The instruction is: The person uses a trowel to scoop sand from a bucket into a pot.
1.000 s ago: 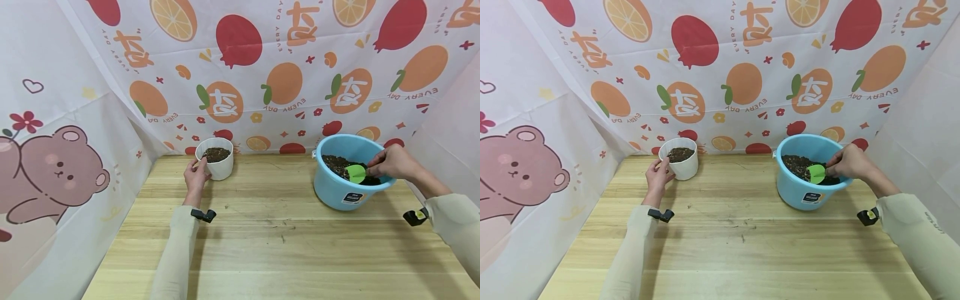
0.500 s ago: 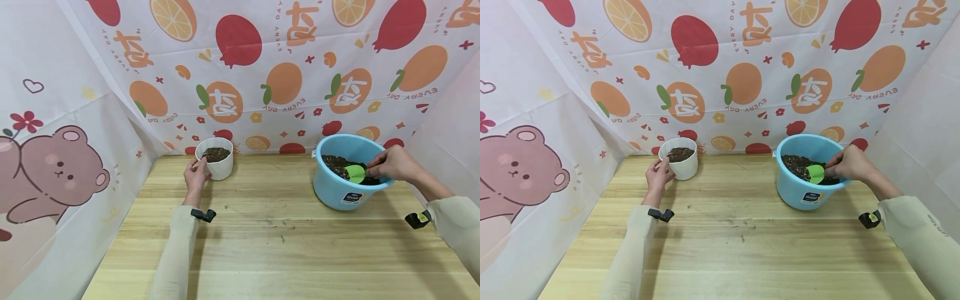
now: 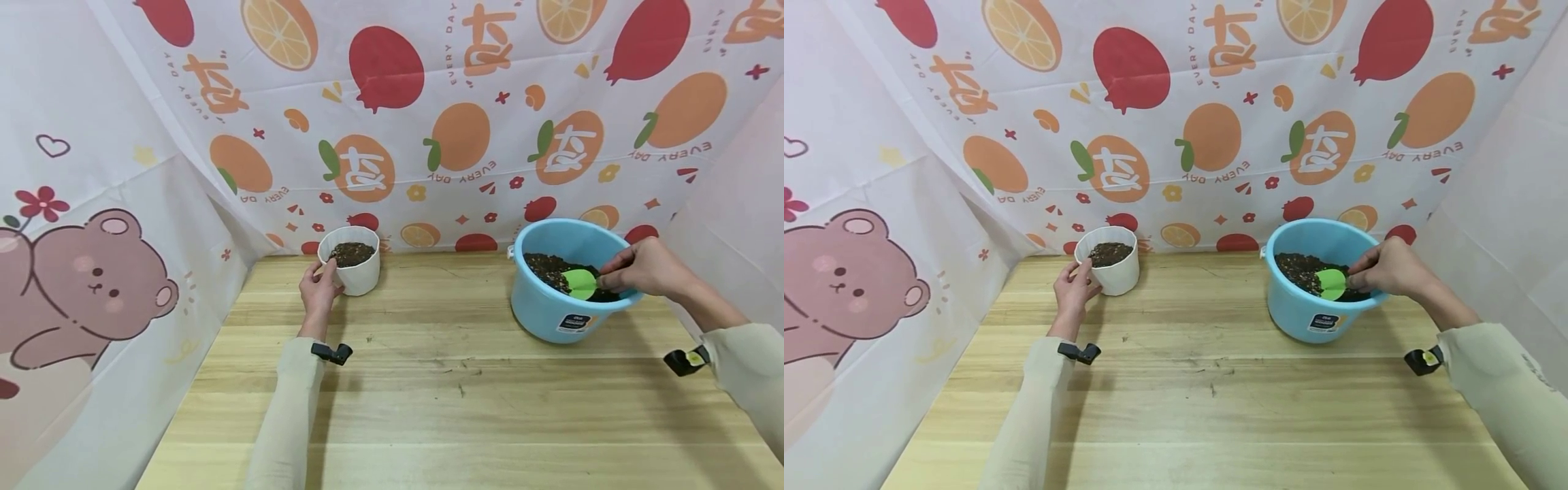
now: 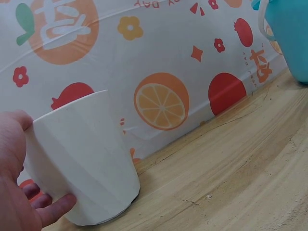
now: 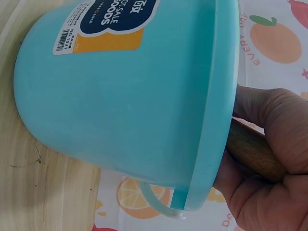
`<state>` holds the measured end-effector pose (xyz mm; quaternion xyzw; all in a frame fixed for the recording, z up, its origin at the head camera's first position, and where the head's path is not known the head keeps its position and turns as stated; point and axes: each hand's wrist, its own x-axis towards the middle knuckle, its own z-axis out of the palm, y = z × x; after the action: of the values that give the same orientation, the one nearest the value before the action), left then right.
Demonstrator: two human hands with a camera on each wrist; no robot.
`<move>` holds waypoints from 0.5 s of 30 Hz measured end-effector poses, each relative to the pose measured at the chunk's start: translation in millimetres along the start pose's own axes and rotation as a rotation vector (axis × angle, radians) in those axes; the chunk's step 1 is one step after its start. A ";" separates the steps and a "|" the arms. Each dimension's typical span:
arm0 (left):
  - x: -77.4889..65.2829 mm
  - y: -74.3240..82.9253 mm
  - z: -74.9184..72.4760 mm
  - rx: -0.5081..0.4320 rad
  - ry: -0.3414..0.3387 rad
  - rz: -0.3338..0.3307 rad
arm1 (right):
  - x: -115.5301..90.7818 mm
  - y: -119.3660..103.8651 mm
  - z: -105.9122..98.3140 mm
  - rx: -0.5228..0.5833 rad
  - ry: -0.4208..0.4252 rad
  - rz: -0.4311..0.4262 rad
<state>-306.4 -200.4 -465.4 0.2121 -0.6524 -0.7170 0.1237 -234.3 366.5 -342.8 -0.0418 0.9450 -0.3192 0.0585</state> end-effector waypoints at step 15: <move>1.2 -0.5 -1.0 0.012 0.004 0.017 | -0.8 -2.6 5.7 0.062 0.009 0.059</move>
<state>-307.0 -201.8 -466.1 0.2086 -0.6581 -0.7117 0.1298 -232.7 361.1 -345.6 -0.0106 0.9356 -0.3468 0.0650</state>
